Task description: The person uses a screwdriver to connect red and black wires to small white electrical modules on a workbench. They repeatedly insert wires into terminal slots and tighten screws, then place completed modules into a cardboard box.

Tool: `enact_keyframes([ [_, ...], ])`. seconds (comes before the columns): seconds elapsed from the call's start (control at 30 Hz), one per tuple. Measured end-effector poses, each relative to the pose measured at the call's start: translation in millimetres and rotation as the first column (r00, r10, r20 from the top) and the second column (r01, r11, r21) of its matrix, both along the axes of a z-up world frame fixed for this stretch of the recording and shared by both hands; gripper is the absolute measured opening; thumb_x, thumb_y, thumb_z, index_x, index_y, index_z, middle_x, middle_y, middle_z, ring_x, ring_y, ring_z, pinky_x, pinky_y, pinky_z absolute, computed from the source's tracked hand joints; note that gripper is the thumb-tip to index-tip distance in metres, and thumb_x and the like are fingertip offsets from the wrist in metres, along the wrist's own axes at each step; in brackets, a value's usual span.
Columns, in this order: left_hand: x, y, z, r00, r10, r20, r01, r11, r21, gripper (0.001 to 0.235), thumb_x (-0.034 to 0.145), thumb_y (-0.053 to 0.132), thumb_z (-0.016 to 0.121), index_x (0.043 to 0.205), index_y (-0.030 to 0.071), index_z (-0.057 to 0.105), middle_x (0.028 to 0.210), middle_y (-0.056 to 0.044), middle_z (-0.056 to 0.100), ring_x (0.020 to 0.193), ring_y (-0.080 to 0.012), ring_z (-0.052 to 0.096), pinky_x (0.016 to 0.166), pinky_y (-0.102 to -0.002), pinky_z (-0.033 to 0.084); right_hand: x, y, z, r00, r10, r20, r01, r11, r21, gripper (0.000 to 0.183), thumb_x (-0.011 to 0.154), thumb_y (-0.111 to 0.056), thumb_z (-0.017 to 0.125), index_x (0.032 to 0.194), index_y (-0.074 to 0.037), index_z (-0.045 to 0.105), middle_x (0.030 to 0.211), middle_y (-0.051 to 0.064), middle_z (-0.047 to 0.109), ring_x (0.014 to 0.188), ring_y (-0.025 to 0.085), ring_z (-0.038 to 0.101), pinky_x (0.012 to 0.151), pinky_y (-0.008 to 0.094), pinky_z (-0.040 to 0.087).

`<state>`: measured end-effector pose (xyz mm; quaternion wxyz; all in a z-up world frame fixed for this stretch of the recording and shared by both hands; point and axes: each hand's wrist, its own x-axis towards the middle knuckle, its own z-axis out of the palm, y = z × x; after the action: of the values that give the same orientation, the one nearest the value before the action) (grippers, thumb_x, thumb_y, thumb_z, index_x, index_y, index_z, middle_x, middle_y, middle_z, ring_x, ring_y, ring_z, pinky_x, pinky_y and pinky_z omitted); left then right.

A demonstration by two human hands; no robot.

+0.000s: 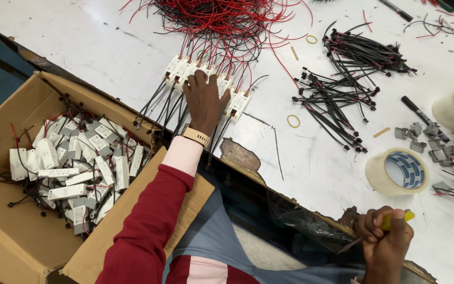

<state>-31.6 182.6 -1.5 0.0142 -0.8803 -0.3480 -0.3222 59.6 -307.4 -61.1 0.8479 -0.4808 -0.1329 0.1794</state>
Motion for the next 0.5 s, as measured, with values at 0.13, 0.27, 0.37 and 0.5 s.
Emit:
enact_keyframes([
  [0.13, -2, 11, -14, 1.0, 0.003, 0.007, -0.004, 0.995, 0.102, 0.069, 0.081, 0.049, 0.08, 0.126, -0.002, 0.064, 0.136, -0.025, 0.051, 0.128, -0.0434, 0.045, 0.104, -0.057, 0.037, -3, 3, 5, 1.0, 0.005, 0.015, -0.005, 1.0, 0.004, 0.061, 0.114, -0.044, 0.057, 0.073, 0.0, 0.048, 0.056, -0.002, 0.032, 0.056, 0.007, 0.028, 0.049, 0.022, 0.023],
  [0.27, -3, 26, -24, 0.999, -0.03, -0.037, 0.032, 0.998, 0.053, 0.079, 0.086, 0.055, 0.074, 0.137, -0.004, 0.06, 0.147, -0.03, 0.046, 0.136, -0.0488, 0.039, 0.106, -0.06, 0.034, -9, 8, 8, 0.999, -0.054, 0.004, 0.055, 0.998, -0.037, 0.053, 0.111, -0.042, 0.058, 0.077, -0.003, 0.049, 0.058, -0.002, 0.033, 0.054, 0.007, 0.028, 0.047, 0.022, 0.023],
  [0.37, -1, 30, -28, 0.999, -0.035, -0.042, 0.038, 0.997, 0.064, 0.079, 0.086, 0.056, 0.074, 0.135, -0.005, 0.061, 0.148, -0.027, 0.051, 0.135, -0.0454, 0.045, 0.108, -0.057, 0.037, -12, 8, 7, 0.997, -0.08, -0.023, 0.079, 0.996, -0.028, 0.046, 0.107, -0.04, 0.059, 0.079, -0.005, 0.05, 0.059, -0.002, 0.035, 0.049, 0.008, 0.029, 0.042, 0.023, 0.023],
  [0.5, -7, 26, -25, 0.997, -0.049, -0.057, 0.051, 0.998, 0.035, 0.071, 0.088, 0.055, 0.076, 0.127, -0.004, 0.064, 0.144, -0.026, 0.056, 0.136, -0.0445, 0.047, 0.109, -0.056, 0.039, -18, 6, 6, 0.999, -0.034, 0.015, 0.033, 0.998, 0.053, 0.048, 0.109, -0.04, 0.059, 0.077, -0.005, 0.049, 0.059, -0.004, 0.034, 0.05, 0.007, 0.03, 0.044, 0.023, 0.023],
])
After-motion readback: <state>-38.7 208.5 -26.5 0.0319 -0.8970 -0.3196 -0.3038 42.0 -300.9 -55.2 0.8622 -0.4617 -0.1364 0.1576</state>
